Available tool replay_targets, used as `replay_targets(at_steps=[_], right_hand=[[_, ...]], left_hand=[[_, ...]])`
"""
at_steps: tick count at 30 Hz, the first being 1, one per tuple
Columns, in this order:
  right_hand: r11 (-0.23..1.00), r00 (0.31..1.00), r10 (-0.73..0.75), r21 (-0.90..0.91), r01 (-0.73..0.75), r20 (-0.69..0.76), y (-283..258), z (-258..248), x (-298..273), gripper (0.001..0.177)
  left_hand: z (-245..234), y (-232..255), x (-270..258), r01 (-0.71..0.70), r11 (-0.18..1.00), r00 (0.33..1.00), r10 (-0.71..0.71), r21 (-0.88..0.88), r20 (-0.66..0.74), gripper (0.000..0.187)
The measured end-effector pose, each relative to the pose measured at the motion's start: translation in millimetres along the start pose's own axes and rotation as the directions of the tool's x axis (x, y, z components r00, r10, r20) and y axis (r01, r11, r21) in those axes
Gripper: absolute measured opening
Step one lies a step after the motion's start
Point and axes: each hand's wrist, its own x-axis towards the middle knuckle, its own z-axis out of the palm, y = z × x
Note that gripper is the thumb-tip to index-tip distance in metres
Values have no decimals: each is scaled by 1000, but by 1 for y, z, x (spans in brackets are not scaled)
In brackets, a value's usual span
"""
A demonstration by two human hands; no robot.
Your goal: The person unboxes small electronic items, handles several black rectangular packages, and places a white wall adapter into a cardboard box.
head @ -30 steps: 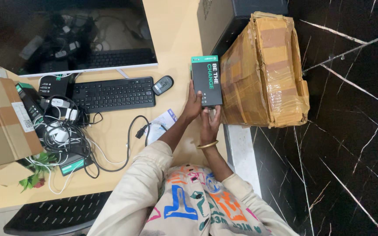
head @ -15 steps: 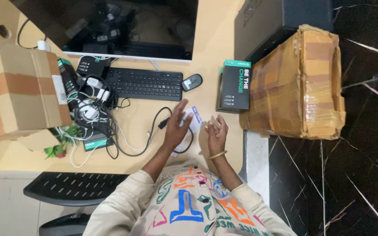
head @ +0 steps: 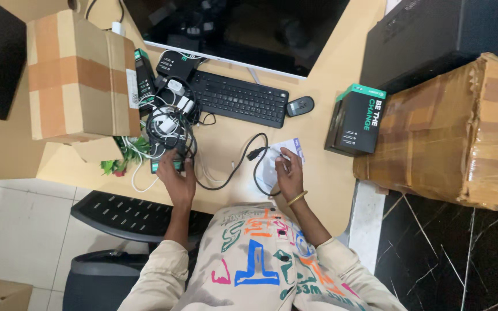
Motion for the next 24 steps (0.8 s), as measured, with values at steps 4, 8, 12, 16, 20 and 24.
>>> replay_targets(at_steps=[4, 8, 12, 16, 20, 24], right_hand=[[1000, 998, 20, -11, -19, 63, -17, 17, -2, 35], [1000, 996, -5, -27, 7, 87, -21, 26, -2, 33], [1000, 996, 0, -15, 1, 89, -15, 28, -2, 32], [999, 996, 6, -52, -1, 91, -12, 28, 0, 31], [1000, 994, -2, -21, 4, 106, -11, 30, -1, 30], [1000, 992, 10, -17, -8, 125, -14, 29, -3, 29]], left_hand=[[1, -37, 10, 89, 988, 990, -75, 123, -118, 71], [11, -71, 9, 147, 969, 988, -155, 198, 26, 77], [14, -99, 6, 155, 971, 981, -173, 181, 89, 63], [15, -91, 15, 121, 973, 983, -144, 195, 111, 85], [21, -67, 33, 234, 959, 961, -253, 159, 110, 99], [27, -32, 49, 294, 938, 948, -311, 183, 72, 108]])
